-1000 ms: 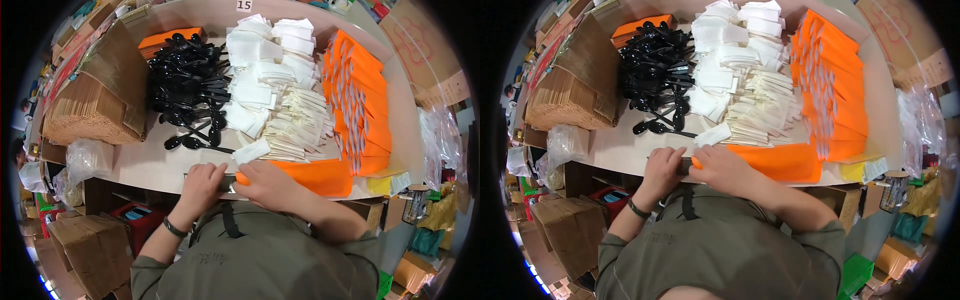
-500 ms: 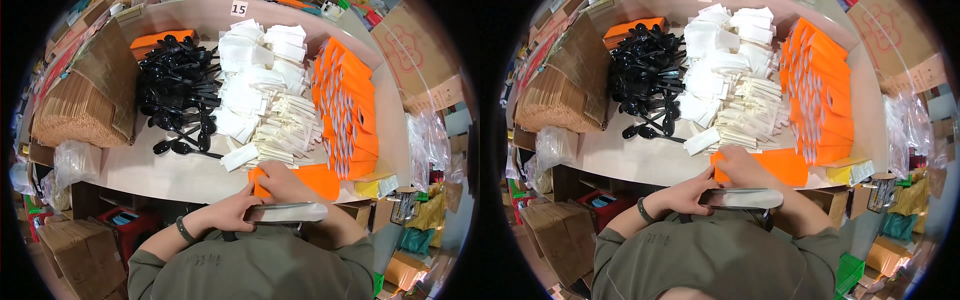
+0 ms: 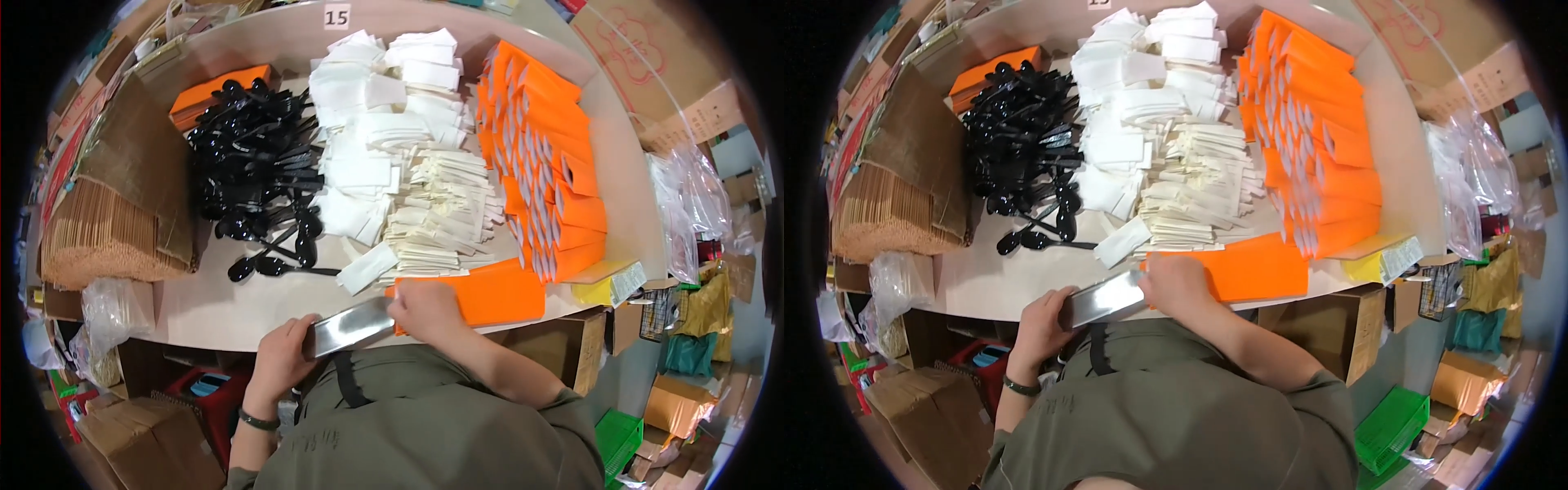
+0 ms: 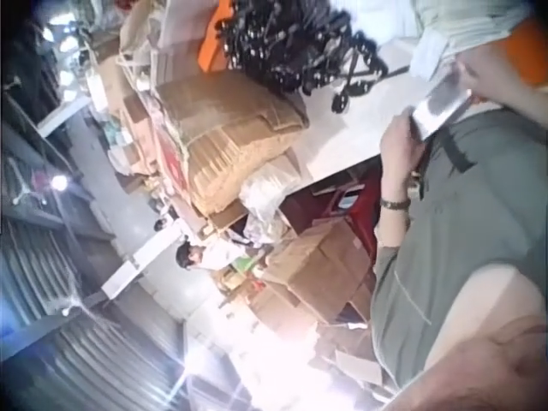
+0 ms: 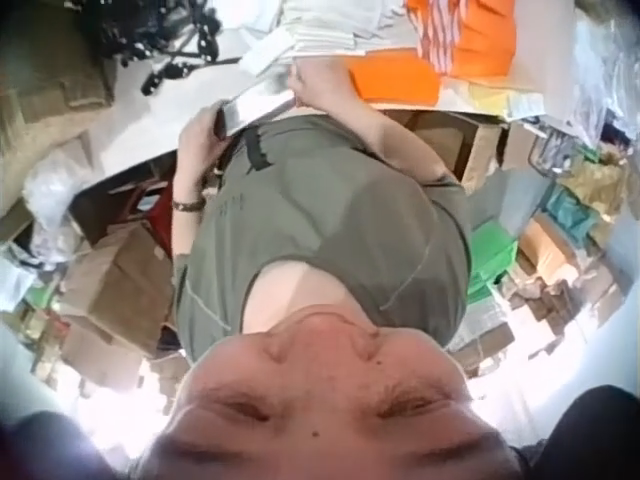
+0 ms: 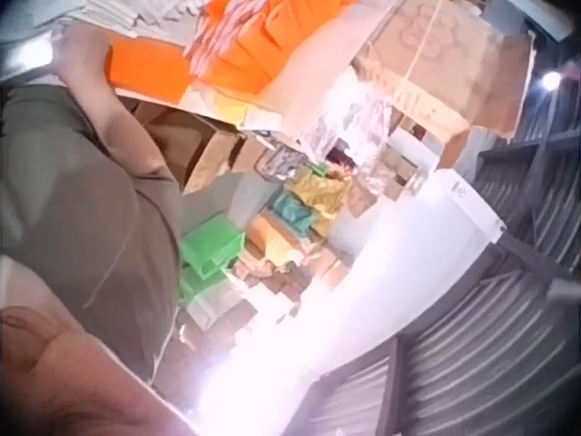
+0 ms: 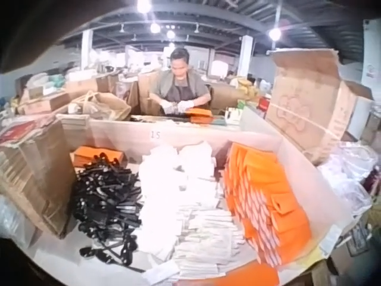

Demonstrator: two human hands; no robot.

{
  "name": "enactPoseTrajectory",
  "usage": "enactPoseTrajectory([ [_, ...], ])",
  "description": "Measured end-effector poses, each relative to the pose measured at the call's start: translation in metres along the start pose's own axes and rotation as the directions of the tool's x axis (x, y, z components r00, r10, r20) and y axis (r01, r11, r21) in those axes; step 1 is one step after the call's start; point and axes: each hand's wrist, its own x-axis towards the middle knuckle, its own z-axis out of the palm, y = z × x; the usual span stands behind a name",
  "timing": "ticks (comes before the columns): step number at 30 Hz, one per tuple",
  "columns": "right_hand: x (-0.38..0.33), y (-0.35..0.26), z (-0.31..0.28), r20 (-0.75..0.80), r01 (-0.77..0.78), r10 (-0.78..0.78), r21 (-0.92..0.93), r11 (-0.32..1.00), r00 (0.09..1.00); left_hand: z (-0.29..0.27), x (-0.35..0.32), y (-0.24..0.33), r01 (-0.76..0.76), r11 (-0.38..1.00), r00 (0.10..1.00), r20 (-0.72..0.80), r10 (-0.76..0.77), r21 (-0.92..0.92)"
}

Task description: Packaging plastic spoons and chopsticks into plastic sleeves for disposable cutlery sets.

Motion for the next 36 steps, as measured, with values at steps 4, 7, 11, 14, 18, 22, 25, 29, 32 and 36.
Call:
enactPoseTrajectory([
  [4, -0.004, -0.016, 0.022, -0.155, 0.299, -0.278, 0.133, 0.945, 0.948, -0.013, 0.026, 0.014, -0.134, 0.99, 0.986, 0.11, 0.129, 0.048],
  [7, 0.021, 0.003, -0.009, -0.333, 0.113, -0.087, 0.06, 0.992, 0.939, -0.014, 0.035, 0.012, -0.374, 0.924, 0.91, -0.159, 0.383, 0.08],
  [11, 0.054, 0.117, -0.054, -0.571, -0.164, 0.172, 0.067, 0.984, 0.803, -0.01, 0.035, -0.021, -0.089, 0.993, 0.934, -0.341, 0.111, 0.079],
  [14, 0.052, 0.124, -0.052, -0.602, -0.128, 0.187, 0.141, 0.982, 0.776, -0.017, 0.037, -0.034, -0.071, 0.989, 0.915, -0.386, 0.116, 0.13],
  [18, 0.045, 0.116, -0.065, -0.512, -0.224, 0.201, 0.016, 0.974, 0.835, -0.024, 0.036, -0.044, -0.065, 0.98, 0.877, -0.457, 0.147, 0.19],
  [22, 0.055, 0.118, -0.061, -0.376, -0.173, 0.2, 0.104, 0.979, 0.905, -0.022, 0.071, -0.058, -0.068, 0.97, 0.867, -0.468, 0.173, 0.232],
  [25, 0.045, 0.1, -0.064, -0.548, -0.12, -0.024, -0.225, 0.967, 0.836, -0.023, 0.078, -0.064, -0.002, 0.984, 0.91, -0.407, 0.076, 0.18],
  [29, 0.042, 0.048, -0.076, -0.392, 0.195, -0.306, -0.298, 0.935, 0.868, -0.025, 0.078, -0.07, -0.005, 0.976, 0.916, -0.391, 0.093, 0.22],
  [32, 0.054, 0.002, -0.06, 0.023, 0.668, -0.674, -0.154, 0.728, 0.739, -0.025, 0.081, -0.06, -0.158, 0.969, 0.845, -0.482, 0.232, 0.19],
  [36, 0.081, 0.0, -0.019, 0.243, 0.728, -0.688, -0.301, 0.616, 0.683, -0.011, 0.081, -0.067, -0.183, 0.937, 0.873, -0.389, 0.293, 0.296],
])
